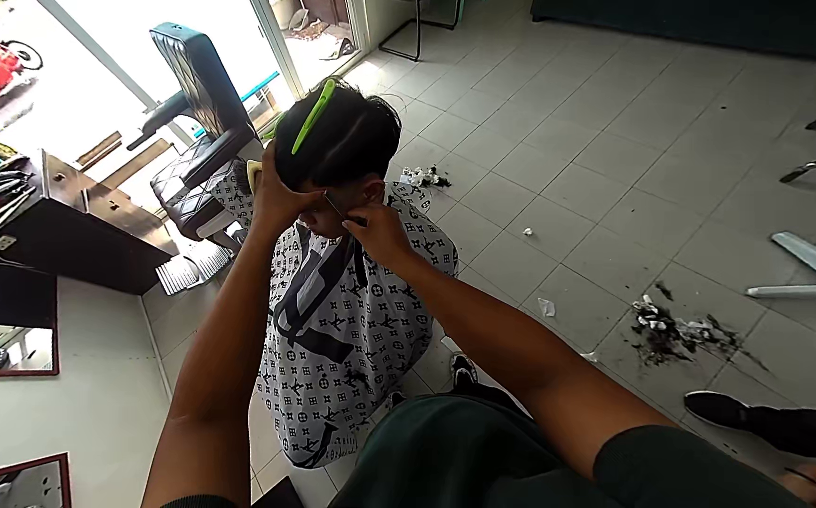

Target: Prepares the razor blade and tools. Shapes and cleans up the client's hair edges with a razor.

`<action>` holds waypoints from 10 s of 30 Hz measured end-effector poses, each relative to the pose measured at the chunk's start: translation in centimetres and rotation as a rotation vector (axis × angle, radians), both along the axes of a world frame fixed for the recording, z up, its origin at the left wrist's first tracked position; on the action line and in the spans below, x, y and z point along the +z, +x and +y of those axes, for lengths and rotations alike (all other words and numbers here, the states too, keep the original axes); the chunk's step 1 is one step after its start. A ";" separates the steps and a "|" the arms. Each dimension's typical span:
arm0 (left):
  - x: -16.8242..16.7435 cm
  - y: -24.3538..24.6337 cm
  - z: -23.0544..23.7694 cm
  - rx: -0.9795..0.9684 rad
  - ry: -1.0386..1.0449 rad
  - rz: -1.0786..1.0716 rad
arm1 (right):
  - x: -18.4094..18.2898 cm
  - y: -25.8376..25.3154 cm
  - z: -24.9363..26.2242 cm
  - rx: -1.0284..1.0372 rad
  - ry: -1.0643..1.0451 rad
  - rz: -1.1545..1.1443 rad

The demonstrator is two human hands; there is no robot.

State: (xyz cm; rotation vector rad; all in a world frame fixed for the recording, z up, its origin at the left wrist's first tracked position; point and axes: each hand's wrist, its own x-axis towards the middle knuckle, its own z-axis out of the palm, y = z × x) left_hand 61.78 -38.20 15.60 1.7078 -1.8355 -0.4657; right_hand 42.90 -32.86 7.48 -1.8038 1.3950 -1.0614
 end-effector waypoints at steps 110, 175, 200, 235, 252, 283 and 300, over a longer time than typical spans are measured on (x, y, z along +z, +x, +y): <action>-0.4 -0.9 0.4 0.030 0.038 -0.023 | -1.4 -0.1 0.5 -0.004 0.024 -0.088; -7.5 -1.9 17.4 -1.005 0.296 1.181 | -3.3 -8.7 11.8 0.350 0.384 -0.115; 7.4 -0.4 3.3 -0.355 -0.342 -0.070 | -1.0 -2.8 10.9 0.347 0.424 -0.299; 5.4 -3.2 -1.8 -0.120 0.047 -0.501 | 2.1 8.4 2.3 -0.068 0.584 -1.171; 5.3 -2.8 -2.2 -0.149 0.034 -0.481 | 1.8 8.6 2.6 -0.091 0.574 -1.216; 5.1 -2.5 -2.3 -0.147 0.023 -0.470 | 2.0 8.8 2.3 -0.118 0.579 -1.341; 5.1 -2.4 -2.4 -0.142 0.016 -0.479 | 2.1 8.1 2.4 -0.100 0.618 -1.388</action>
